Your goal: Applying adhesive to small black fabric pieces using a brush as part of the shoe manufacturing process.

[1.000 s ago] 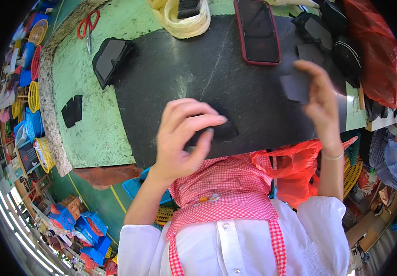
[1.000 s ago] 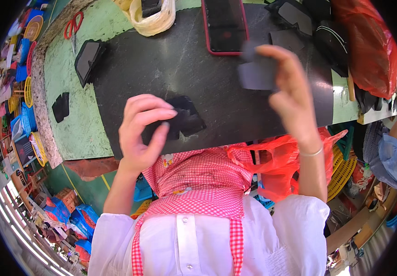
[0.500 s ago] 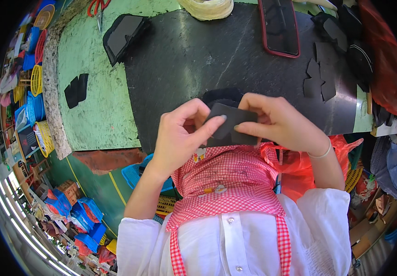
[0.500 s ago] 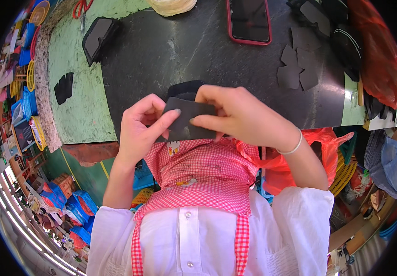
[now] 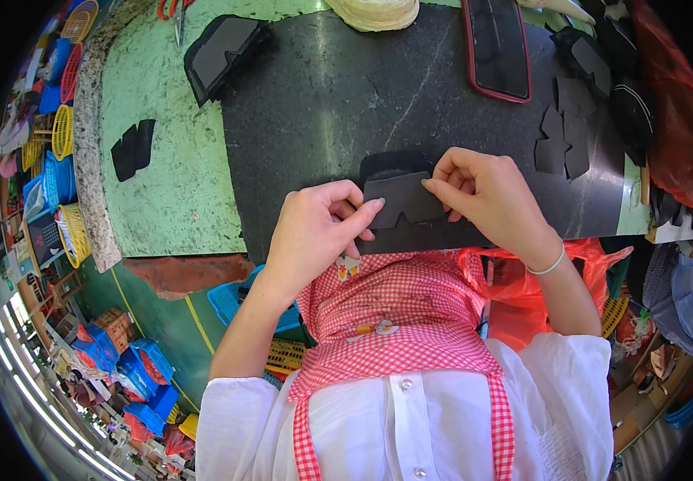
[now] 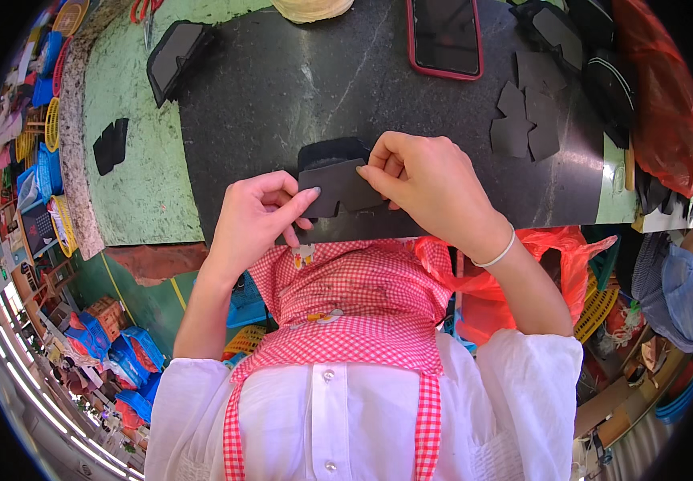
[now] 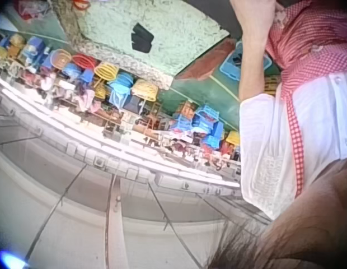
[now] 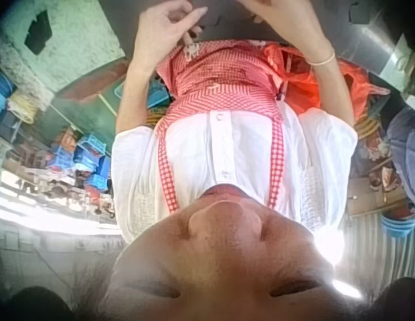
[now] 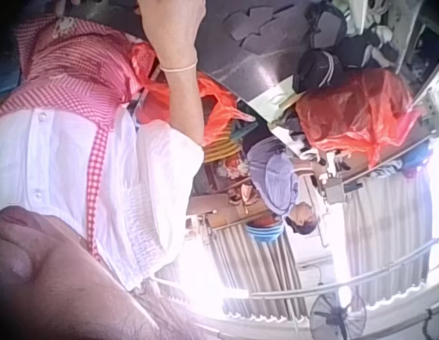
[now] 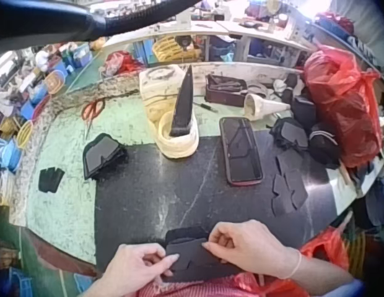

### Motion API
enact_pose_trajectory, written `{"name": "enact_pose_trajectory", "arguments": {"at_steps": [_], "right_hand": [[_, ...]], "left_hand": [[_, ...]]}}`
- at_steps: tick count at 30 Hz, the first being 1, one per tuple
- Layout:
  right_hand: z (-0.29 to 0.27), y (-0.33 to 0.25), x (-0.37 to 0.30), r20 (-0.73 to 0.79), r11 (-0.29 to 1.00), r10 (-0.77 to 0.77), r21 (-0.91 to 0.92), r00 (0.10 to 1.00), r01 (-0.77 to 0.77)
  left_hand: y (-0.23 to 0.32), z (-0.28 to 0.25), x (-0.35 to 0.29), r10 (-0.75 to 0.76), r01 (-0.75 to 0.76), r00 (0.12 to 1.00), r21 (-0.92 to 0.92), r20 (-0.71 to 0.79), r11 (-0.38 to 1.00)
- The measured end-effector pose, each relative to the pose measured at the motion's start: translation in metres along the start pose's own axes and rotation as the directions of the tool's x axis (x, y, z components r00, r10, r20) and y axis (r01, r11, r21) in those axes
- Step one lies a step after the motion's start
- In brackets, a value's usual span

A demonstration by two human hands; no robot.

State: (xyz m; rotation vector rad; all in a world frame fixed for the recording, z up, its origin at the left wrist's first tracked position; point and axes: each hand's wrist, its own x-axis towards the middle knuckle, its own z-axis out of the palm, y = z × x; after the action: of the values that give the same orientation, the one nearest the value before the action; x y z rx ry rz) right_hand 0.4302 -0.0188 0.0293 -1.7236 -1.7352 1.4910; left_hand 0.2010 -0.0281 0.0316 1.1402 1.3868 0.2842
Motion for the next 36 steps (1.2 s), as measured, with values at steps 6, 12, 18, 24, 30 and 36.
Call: {"name": "enact_pose_trajectory", "arguments": {"at_steps": [6, 12, 18, 24, 30, 36], "right_hand": [[0.006, -0.004, 0.001, -0.078, 0.972, -0.123, -0.209, 0.989, 0.105], [-0.026, 0.027, -0.025, -0.297, 0.997, -0.071, -0.046, 0.952, 0.060], [-0.035, 0.038, -0.032, -0.268, 0.986, -0.087, 0.112, 0.960, 0.121], [-0.059, 0.044, -0.044, -0.308, 0.995, -0.051, 0.071, 0.950, 0.076], [-0.104, 0.089, -0.047, -0.630, 1.000, 0.003, -0.010, 0.777, -0.012], [-0.114, 0.097, -0.031, -0.666, 0.985, -0.003, -0.133, 0.746, -0.114]], "left_hand": [[0.001, 0.010, -0.004, 0.172, -0.117, 0.975, 0.331, -0.140, 0.936], [-0.018, -0.072, 0.030, 0.397, -0.202, 0.709, 0.372, -0.582, 0.906], [-0.137, -0.269, 0.038, 0.485, 0.480, 0.424, 0.644, -0.765, 0.595], [-0.165, -0.271, 0.023, 0.567, -0.001, 0.531, 0.669, -0.630, 0.744], [-0.185, -0.262, -0.026, 0.537, -0.288, 0.697, 0.500, -0.476, 0.817], [-0.177, -0.234, -0.004, 0.517, 0.025, 0.502, 0.609, -0.694, 0.793]]}}
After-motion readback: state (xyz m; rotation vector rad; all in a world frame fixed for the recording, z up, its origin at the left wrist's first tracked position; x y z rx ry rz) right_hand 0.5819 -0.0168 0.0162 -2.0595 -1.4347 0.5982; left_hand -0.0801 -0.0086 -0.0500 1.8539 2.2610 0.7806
